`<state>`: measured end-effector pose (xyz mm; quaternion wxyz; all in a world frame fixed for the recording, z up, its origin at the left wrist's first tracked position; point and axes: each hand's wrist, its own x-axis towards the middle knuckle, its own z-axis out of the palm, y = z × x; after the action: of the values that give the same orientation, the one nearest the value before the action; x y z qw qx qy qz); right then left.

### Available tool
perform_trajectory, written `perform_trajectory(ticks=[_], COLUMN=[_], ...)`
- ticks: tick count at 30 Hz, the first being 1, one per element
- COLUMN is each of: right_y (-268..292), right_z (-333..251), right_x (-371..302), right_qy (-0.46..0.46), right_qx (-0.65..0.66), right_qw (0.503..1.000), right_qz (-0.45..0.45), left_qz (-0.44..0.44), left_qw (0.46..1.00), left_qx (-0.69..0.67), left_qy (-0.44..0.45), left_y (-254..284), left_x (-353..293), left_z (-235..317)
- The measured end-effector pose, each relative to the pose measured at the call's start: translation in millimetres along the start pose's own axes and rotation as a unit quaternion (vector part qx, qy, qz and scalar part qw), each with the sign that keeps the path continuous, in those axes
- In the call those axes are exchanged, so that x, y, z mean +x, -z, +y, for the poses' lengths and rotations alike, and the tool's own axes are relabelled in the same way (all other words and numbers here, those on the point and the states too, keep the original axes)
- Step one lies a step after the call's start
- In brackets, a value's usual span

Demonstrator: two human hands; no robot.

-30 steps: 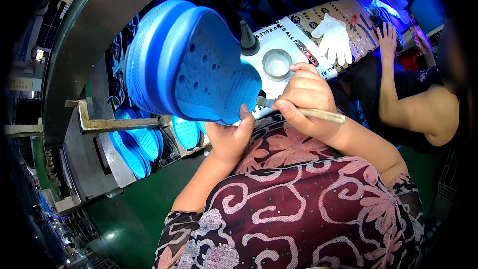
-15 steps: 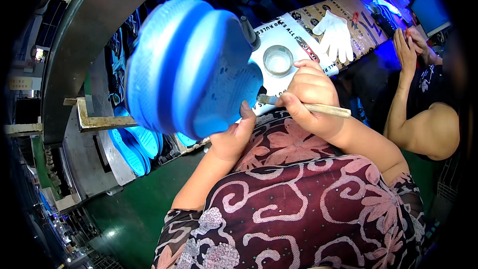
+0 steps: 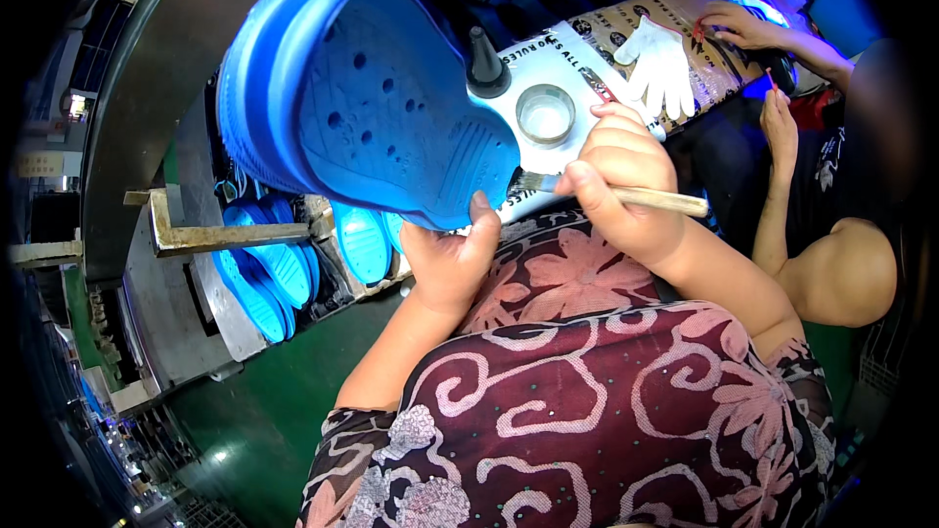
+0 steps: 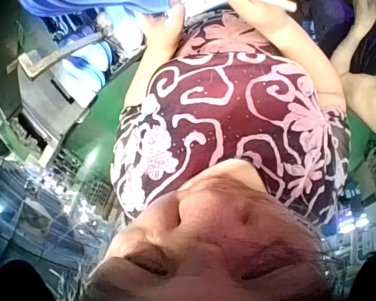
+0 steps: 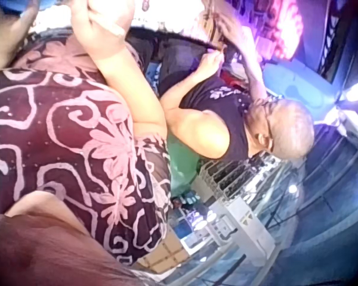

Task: The person applies liquid to shoe soles using a brush dipped into a container, then places the soles onto an upper conveyor belt.

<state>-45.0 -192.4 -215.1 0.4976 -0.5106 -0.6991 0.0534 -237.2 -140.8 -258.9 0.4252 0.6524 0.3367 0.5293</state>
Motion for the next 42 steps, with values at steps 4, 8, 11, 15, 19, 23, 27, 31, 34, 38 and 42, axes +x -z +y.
perform_trajectory(ticks=[4,8,11,15,19,23,27,31,34,38,42], right_y=[5,-3,5,17,29,31,36,48,47,56,59], right_z=[-4,-1,4,13,19,29,33,37,31,42,57], right_x=[1,4,4,-1,-4,-14,-27,-34,-32,-37,-52], right_qy=[-0.013,0.017,-0.013,-0.032,-0.053,-0.062,-0.056,-0.097,-0.123,-0.142,-0.272], right_qx=[0.027,0.004,0.013,0.009,0.034,0.035,0.041,0.03,0.075,0.063,0.138], right_qw=[0.999,1.0,1.0,0.998,0.995,0.992,0.99,0.989,0.981,0.976,0.939], right_qz=[0.023,-0.009,-0.01,0.047,0.077,0.103,0.126,0.11,0.128,0.149,0.159], left_qz=[0.017,0.011,0.002,-0.013,-0.015,-0.143,-0.333,-0.417,-0.245,-0.269,-0.326], left_qw=[1.0,1.0,1.0,1.0,0.994,0.946,0.855,0.851,0.839,0.836,0.884], left_qx=[-0.018,-0.019,0.004,-0.011,-0.043,-0.2,-0.246,-0.234,-0.4,-0.447,-0.294], left_qy=[0.01,0.009,0.014,0.019,0.099,0.213,0.314,0.216,0.278,0.171,0.158], left_y=[-3,-2,1,1,13,34,16,-64,-131,-173,-137], left_x=[-1,1,3,11,32,65,83,158,236,255,211], left_z=[2,2,2,7,27,78,110,129,144,170,138])
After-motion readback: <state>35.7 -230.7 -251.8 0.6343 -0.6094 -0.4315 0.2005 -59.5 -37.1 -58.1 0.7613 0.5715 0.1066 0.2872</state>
